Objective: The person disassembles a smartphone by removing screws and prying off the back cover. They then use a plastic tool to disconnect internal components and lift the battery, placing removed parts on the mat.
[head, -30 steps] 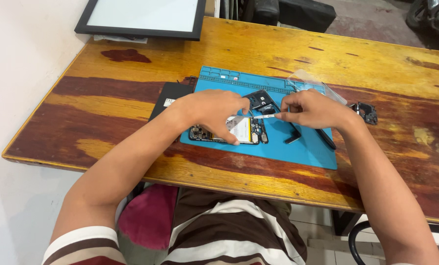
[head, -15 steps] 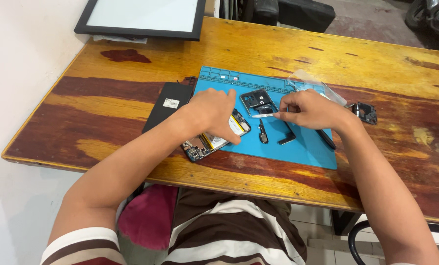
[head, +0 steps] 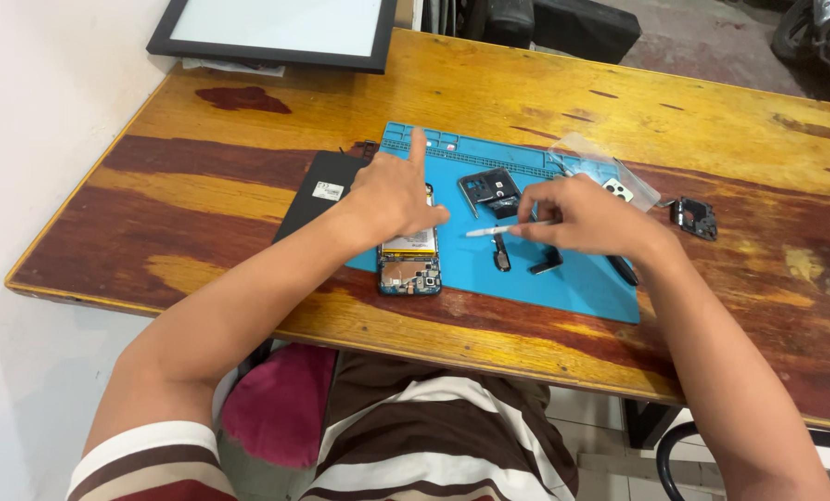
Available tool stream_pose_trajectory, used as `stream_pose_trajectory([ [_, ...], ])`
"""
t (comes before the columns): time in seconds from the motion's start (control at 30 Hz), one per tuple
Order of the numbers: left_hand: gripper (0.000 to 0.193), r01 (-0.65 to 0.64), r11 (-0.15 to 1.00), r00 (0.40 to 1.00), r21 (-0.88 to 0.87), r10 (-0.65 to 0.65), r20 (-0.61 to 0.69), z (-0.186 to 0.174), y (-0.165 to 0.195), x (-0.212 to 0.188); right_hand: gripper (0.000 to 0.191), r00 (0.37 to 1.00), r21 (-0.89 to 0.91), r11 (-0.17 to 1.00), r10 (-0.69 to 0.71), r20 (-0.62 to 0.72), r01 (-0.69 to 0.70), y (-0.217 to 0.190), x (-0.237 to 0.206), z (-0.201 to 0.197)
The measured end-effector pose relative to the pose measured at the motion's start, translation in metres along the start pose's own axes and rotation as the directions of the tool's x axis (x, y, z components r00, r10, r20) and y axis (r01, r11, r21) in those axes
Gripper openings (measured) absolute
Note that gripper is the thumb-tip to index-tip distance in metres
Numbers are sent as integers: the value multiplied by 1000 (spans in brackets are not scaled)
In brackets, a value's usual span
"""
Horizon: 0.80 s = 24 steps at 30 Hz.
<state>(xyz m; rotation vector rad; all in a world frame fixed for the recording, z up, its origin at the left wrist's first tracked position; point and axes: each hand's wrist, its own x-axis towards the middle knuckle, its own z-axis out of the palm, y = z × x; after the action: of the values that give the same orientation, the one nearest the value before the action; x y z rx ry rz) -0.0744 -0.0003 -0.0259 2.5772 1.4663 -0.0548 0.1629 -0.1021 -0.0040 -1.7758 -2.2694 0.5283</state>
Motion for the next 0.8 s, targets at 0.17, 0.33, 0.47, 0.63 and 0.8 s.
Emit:
stream_pose_trajectory([
  [0.17, 113, -83, 996, 996, 41, 83, -10, -12, -6, 3, 12, 981, 128, 973, -192, 2, 190, -15, -7, 9],
  [0.33, 123, -254, 966, 926, 46, 229, 300, -39, -19, -9, 16, 985, 87, 983, -165, 53, 160, -28, -13, 16],
  [0.47, 136, -322, 944, 876, 76, 267, 401, -43, -14, -12, 18, 971, 103, 968, -233, 43, 228, -30, -14, 17],
  [0.63, 136, -284, 956, 885, 76, 231, 405, -40, -7, -12, 17, 979, 96, 976, -200, 29, 196, -24, -10, 13],
  [0.8, 136, -121, 988, 920, 91, 77, 384, -43, -9, -17, 15, 992, 84, 989, -122, 13, 120, -19, -9, 8],
])
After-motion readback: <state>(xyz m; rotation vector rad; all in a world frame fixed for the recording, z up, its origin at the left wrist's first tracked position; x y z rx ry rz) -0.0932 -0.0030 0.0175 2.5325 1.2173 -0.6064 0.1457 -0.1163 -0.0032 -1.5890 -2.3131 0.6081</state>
